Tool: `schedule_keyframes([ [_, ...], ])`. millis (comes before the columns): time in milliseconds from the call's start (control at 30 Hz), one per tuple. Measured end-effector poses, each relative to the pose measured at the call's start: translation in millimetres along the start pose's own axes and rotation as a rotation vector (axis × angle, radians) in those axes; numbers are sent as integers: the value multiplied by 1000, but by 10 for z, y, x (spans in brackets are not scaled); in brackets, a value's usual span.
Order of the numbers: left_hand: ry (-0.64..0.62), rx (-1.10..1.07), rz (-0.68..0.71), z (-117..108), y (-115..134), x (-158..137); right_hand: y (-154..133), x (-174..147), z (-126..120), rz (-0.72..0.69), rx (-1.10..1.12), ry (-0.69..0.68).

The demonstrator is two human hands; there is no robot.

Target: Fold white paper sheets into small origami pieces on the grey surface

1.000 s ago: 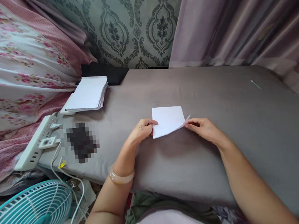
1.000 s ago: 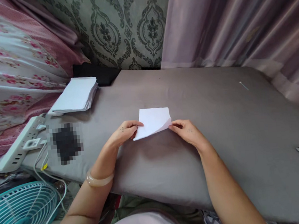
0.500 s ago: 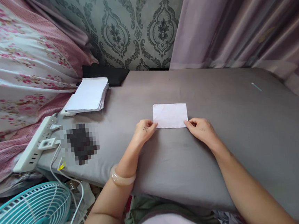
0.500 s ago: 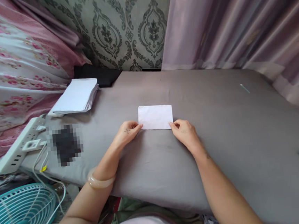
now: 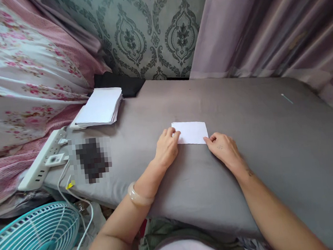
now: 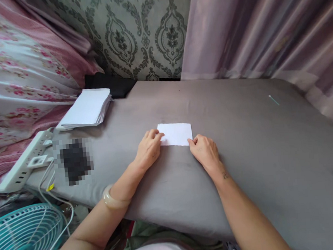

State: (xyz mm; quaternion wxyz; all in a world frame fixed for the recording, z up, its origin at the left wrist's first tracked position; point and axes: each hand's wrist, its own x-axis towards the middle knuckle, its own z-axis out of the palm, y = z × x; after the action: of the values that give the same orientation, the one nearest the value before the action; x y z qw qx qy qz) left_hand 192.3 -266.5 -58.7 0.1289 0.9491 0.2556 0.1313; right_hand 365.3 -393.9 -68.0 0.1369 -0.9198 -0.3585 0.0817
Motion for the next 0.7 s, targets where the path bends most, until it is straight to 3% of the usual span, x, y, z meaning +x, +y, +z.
schedule_keyframes([
  [67,-19,-38,214,60,-6,37,5,-12,-9,10,20,15],
  [133,-52,-64,302,117,-11,85,25,-32,-16,-3,65,32],
  [300,-104,50,342,100,20,192,99,-144,7,-311,123,161],
  [433,-165,196,459,38,43,251,95,-226,42,-476,-27,161],
  [533,-151,258,537,77,50,261,96,-251,32,-518,-141,156],
  [700,-90,284,526,171,100,218,216,-233,-37,-483,-208,143],
])
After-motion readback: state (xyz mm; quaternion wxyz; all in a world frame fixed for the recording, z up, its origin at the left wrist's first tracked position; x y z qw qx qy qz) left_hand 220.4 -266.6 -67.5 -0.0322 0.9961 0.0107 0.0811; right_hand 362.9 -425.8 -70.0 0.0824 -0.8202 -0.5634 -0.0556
